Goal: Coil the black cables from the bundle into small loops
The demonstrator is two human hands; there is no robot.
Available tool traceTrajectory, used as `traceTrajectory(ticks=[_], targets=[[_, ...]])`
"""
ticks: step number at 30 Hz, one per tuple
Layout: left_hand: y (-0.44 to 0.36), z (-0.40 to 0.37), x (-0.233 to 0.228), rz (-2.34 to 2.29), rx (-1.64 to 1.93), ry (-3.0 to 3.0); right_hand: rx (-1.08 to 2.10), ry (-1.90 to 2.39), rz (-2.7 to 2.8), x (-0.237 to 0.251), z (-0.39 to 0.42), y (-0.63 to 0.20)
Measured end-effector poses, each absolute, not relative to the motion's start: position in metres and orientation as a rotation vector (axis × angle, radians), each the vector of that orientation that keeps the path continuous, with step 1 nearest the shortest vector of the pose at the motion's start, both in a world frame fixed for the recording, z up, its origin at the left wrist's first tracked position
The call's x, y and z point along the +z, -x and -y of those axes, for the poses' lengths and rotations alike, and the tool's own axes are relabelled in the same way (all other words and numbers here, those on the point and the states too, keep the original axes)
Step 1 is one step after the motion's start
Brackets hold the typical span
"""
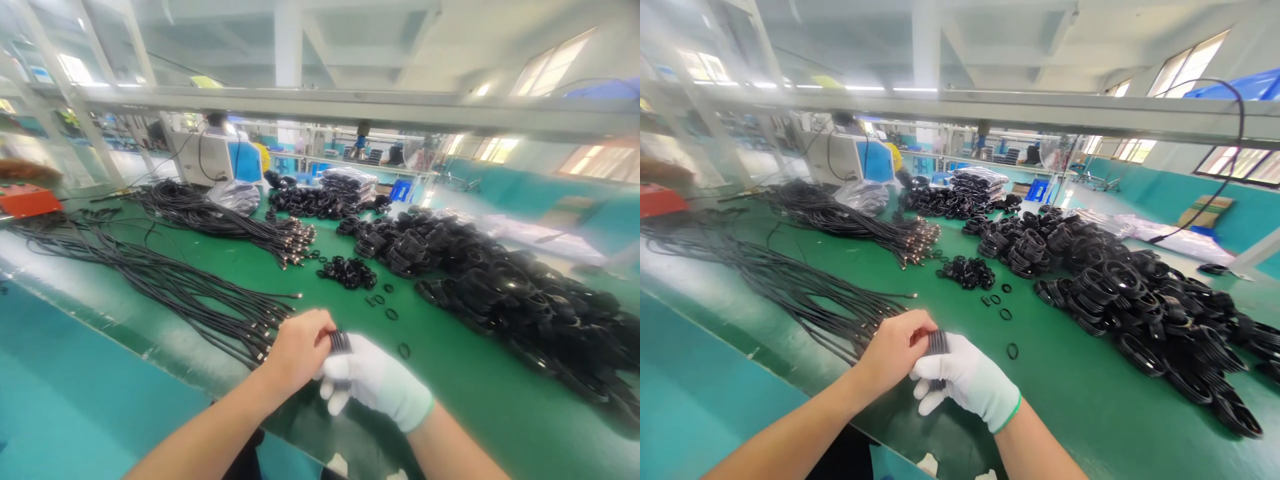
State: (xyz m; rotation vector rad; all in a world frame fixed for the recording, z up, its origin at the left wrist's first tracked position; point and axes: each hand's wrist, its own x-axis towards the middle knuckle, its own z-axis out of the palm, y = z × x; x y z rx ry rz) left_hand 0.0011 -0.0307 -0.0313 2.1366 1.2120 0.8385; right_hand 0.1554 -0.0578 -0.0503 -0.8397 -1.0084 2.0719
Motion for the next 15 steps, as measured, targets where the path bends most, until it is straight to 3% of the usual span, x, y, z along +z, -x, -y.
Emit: traceTrajectory(ticks=[6, 11, 15], targets=[[-0.017, -0.013, -0.017, -1.054, 0.758, -2.157, 1.628, 0.737, 0.742, -0.024, 0.044, -0.232], [-0.094, -0.014, -0.05, -0.74, 0.398, -2.391, 1.332, 0.824, 0.581, -0.011, 0.045, -0.273], [-0.139, -0.006, -0.076, -0.704, 0.346, -2.357, 1.262, 0.844, 0.557, -0.015, 0.045, -0.276]])
